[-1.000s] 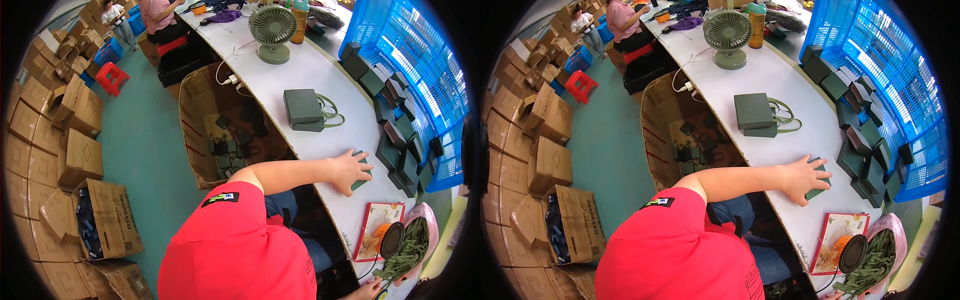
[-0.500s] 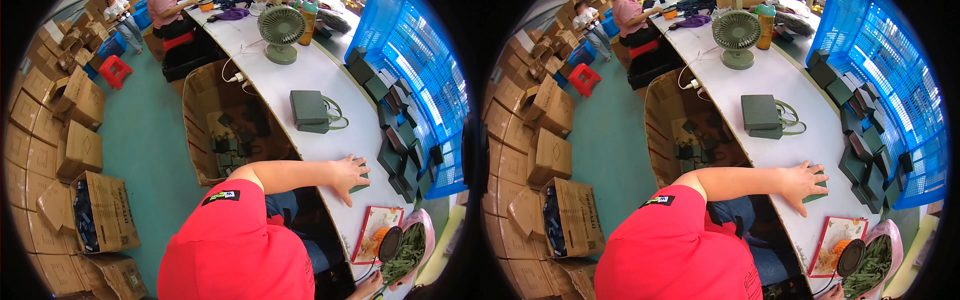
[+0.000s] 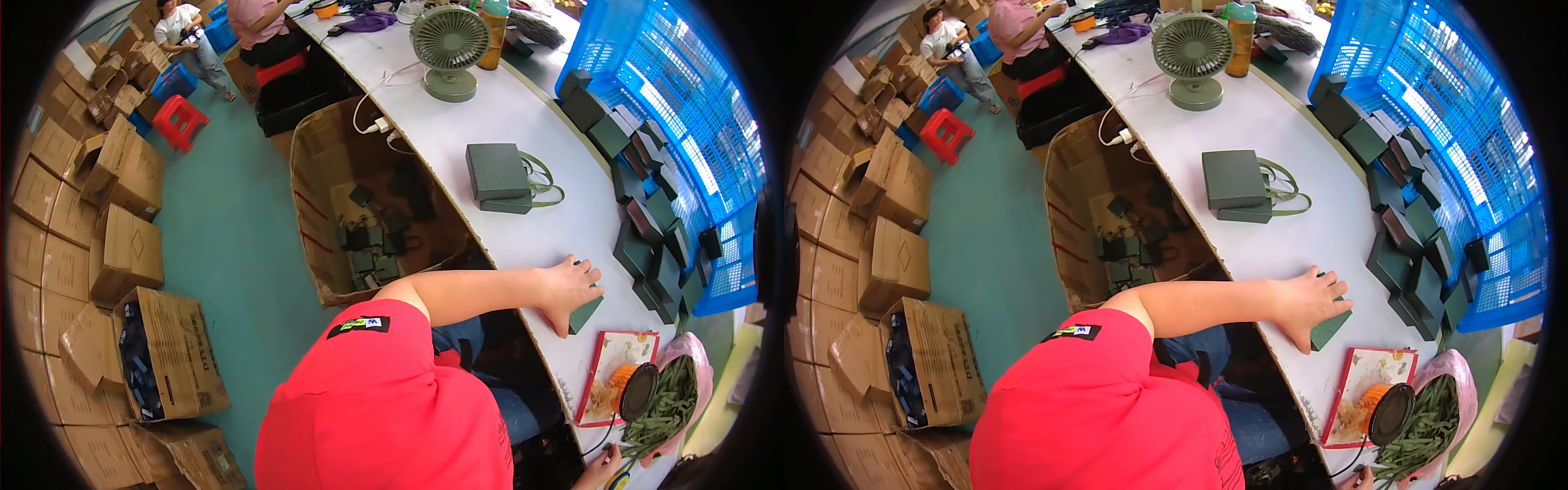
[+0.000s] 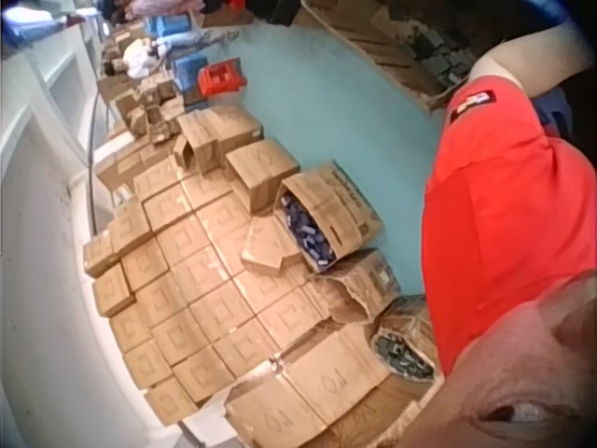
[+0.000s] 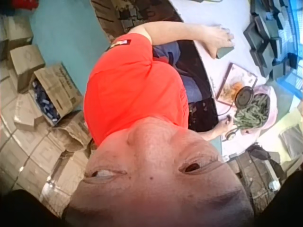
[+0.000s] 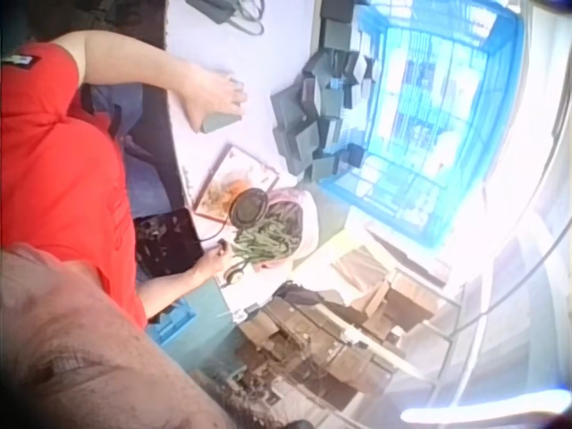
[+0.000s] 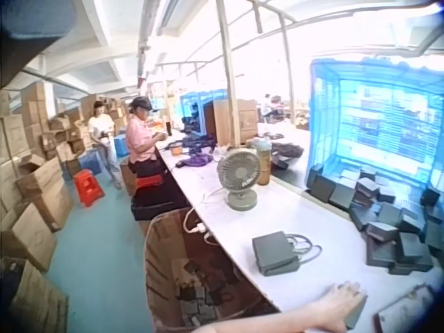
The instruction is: The person sits at a table in a workshop and assembles small green boxes by attaching green ribbon handles. They pick up a box, dip a ribbon end into a hot glue pot, and press it onto the box to secure the handle. The person repeats this process for multiple boxes, placing finished units on the table.
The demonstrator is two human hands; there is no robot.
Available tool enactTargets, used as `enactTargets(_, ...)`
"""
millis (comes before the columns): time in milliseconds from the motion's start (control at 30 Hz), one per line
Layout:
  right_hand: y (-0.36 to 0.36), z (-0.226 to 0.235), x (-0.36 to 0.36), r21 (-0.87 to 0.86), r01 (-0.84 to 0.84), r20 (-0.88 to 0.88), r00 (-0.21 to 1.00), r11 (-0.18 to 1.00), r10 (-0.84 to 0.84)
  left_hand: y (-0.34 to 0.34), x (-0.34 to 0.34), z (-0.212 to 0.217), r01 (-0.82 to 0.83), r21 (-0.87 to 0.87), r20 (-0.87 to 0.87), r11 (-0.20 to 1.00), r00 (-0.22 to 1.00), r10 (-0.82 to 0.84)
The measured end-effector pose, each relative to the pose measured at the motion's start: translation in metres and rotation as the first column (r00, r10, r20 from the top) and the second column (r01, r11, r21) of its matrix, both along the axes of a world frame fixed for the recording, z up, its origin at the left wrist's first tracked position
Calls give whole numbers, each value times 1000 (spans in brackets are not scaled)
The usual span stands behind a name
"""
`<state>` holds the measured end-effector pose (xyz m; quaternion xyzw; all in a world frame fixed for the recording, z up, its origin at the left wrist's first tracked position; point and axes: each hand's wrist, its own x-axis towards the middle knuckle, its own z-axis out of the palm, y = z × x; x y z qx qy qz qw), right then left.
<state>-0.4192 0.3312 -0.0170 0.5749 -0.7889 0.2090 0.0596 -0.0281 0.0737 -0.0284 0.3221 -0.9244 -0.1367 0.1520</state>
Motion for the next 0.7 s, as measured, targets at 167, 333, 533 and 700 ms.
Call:
enactTargets(167, 6, -11, -5, -69, -43, -256, 966, 997, 24, 6, 5, -3, -16, 4, -13, 1000, 1000, 16)
enactTargets(333, 46, -73, -108, -157, 86, -268, 955, 984, -126, -4, -16, 3, 91, 40, -44, 995, 995, -90)
enactTargets(533, -17, -37, -42, -262, 163, 136, 982, 951, -131, -4, 2, 12, -26, 29, -37, 999, 999, 27)
enactTargets(700, -18, -24, -24, -345, 344, 446, 879, 873, -170, 11, -16, 26, -56, 71, 5, 996, 998, 56)
